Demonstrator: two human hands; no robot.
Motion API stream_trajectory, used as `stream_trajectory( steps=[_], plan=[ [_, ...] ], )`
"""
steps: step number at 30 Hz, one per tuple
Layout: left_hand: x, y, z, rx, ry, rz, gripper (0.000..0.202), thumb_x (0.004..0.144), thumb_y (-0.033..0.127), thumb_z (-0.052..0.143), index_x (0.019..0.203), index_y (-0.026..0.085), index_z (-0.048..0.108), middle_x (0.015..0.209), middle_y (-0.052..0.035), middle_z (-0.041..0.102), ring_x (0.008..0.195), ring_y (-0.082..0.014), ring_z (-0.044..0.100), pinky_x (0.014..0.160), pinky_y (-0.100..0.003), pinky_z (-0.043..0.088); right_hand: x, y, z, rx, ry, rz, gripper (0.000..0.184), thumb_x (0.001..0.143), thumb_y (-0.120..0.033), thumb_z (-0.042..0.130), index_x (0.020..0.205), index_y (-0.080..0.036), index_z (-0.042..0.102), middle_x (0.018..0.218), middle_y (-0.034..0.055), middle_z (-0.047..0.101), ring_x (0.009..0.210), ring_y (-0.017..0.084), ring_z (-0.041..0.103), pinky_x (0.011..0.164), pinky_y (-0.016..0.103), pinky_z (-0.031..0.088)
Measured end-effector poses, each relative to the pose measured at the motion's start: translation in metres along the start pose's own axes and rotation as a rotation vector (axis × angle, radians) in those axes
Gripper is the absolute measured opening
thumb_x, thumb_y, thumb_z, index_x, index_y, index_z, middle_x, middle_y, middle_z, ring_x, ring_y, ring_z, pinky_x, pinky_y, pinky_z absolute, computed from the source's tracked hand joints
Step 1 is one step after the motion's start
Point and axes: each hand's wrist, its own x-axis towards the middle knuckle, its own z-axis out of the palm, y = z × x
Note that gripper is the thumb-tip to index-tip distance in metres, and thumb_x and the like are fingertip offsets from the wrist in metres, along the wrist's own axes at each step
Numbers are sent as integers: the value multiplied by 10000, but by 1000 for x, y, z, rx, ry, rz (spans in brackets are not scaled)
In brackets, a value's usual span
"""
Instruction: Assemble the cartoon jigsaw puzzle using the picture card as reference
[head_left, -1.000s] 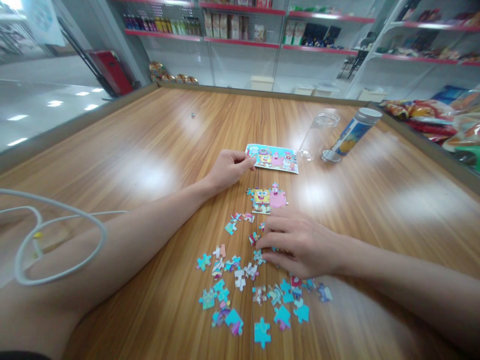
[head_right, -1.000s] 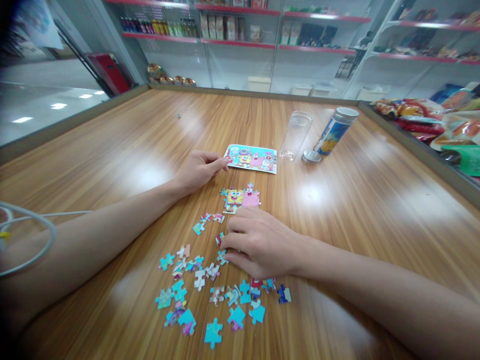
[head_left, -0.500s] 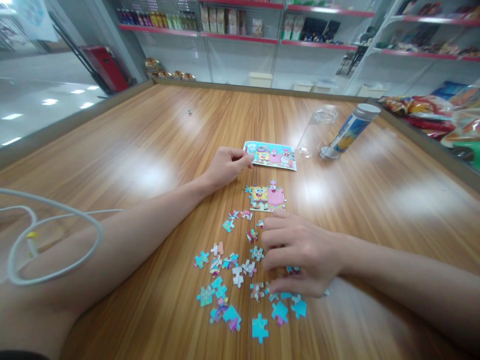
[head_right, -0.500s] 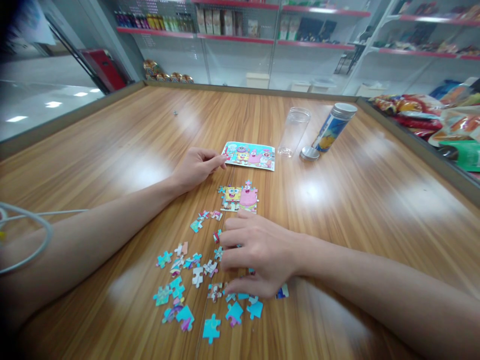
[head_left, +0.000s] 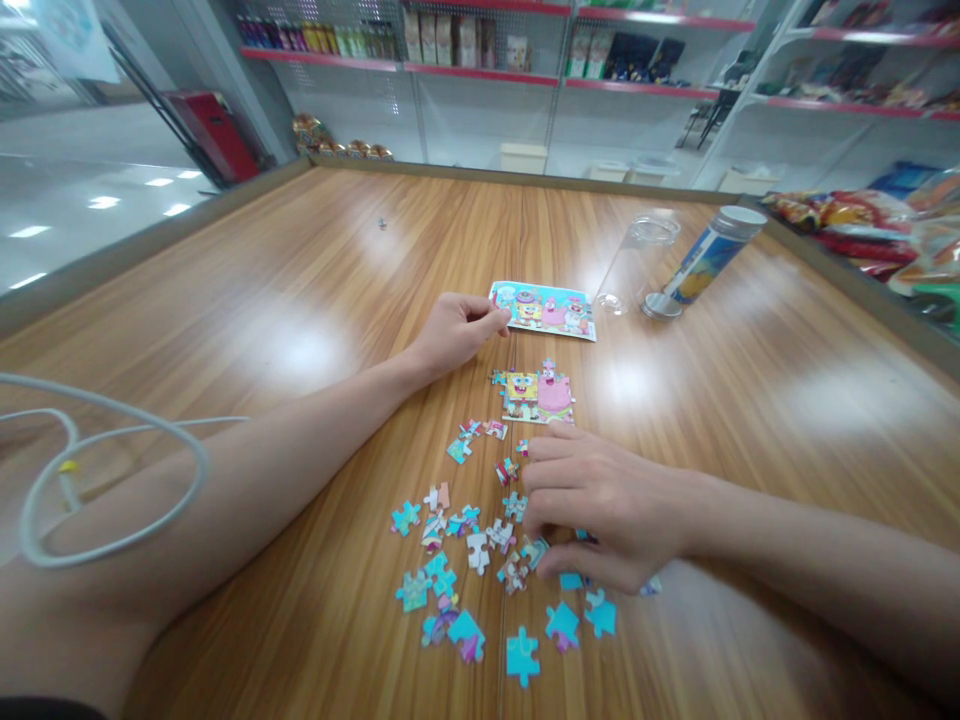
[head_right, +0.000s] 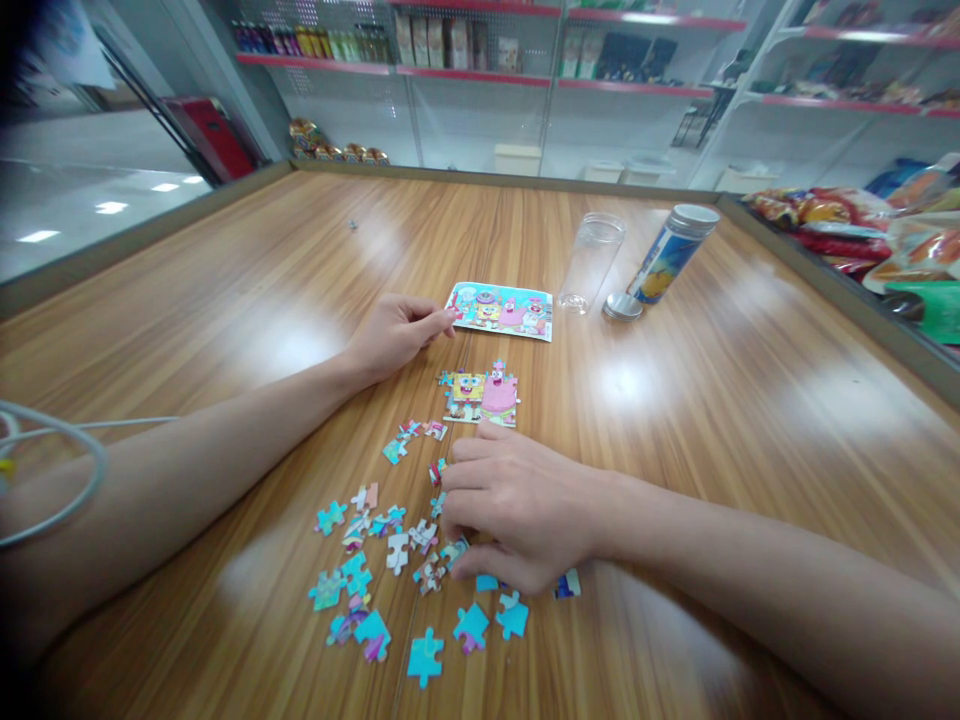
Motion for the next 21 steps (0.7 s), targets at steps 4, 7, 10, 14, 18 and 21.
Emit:
stream_trajectory(
  steps=[4,7,10,14,18,21],
  plan=[
    [0,1,0,2,-5,-2,377,869,416,609,675,115,725,477,48,366,453,-62,291,465,-252,189,-1,0,1,-7,7,4,167,956,-311,557,856,-185,600,824,38,595,815,189,468,747,345,317],
    [-1,1,0,10,-2,-1,380,872,416,606,673,115,727,476,49,358,453,-62,285,464,-253,186,-1,0,1,-22,35,33,194,953,-367,587,940,-176,620,894,48,605,837,192,484,755,342,332],
    [-1,1,0,10,0,-3,381,871,419,608,671,116,726,480,49,354,456,-63,282,465,-253,186,-1,-3,0,-56,38,67,202,951,-370,603,968,-170,624,908,52,608,835,191,489,753,339,335],
    [-1,1,0,7,-4,-10,379,867,423,611,670,120,723,485,47,358,462,-64,284,467,-251,189,1,-6,-2,-38,17,107,158,947,-327,602,948,-170,623,872,49,608,824,192,494,739,333,336],
    [-1,4,0,11,0,-12,380,870,417,608,660,120,719,494,44,374,469,-63,290,470,-249,190,2,-9,-4,-6,2,145,156,932,-320,619,942,-165,623,904,59,604,863,198,511,755,335,349],
    [-2,5,0,10,-3,-15,379,872,413,606,662,119,721,495,45,365,473,-65,290,471,-248,193,2,-11,-5,-53,9,195,209,934,-372,624,925,-163,627,907,60,594,851,198,504,732,336,332]
  ],
)
